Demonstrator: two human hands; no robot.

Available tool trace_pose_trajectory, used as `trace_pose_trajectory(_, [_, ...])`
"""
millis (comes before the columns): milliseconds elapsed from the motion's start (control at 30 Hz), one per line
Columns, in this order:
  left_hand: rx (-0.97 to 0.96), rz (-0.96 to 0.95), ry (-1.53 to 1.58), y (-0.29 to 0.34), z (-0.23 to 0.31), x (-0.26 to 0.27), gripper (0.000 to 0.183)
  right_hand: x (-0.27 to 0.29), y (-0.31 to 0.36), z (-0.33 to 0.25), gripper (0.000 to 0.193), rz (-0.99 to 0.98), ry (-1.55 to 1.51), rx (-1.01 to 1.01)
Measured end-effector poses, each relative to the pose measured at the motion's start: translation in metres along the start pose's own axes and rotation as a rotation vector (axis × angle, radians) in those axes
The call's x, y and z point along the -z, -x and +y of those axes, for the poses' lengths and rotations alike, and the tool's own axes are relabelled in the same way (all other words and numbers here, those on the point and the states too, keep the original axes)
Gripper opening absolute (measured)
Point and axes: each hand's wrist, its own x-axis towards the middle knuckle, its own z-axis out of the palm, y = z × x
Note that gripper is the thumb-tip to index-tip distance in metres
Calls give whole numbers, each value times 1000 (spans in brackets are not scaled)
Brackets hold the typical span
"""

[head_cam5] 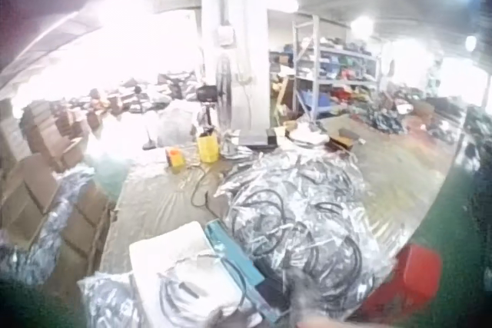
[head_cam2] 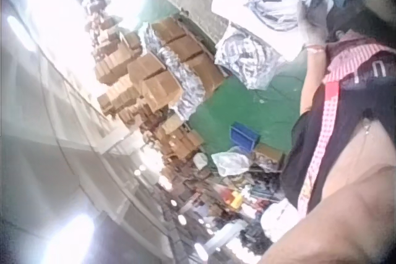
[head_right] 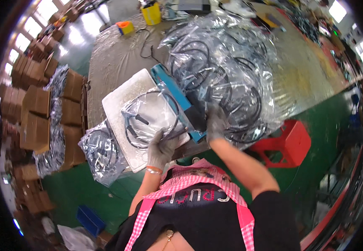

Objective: Packaging grounding cables into plastic bags and sealing them with a heat sealer.

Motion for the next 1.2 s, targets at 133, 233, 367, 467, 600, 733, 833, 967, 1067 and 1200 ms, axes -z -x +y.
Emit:
trace_pose_trajectory(133, [-104, 43, 55, 45, 20, 4, 20, 32, 76, 40, 50, -317, -12, -336])
trace_pose_trajectory(233, [-205, 157, 49, 72, 40, 15, 15, 0, 86, 41, 58, -651, -13, -637])
trace_pose_trajectory(367, [-523, 434, -394, 110, 92, 48, 31, -86, 89, 39, 49, -623, -104, -780])
trace_pose_trajectory(467, [-713, 692, -957, 145, 181, 80, 67, -136, 133, 43, 41, -834, 279, -442])
trace_pose_trajectory(600, [-412, 1028, -1640, 160, 302, 103, 60, -200, 176, 105, 33, -932, 413, -430])
trace_pose_trajectory(733, [-454, 1225, -2219, 157, 323, 92, 54, -219, 183, 148, 31, -835, 574, -422])
trace_pose_trajectory(833, [-763, 841, -2379, 136, 322, 70, 57, -229, 189, 139, 30, -825, 665, -400])
trace_pose_trajectory(967, [-1034, 554, -2489, 74, 294, 97, 66, -229, 188, 133, 29, -806, 686, -494])
trace_pose_trajectory(1067, [-1030, 435, -2524, 67, 299, 102, 67, -218, 189, 98, 36, -909, 732, -409])
trace_pose_trajectory(1200, [-1058, 408, -2537, 63, 307, 98, 66, -202, 175, 72, 39, -901, 712, -419])
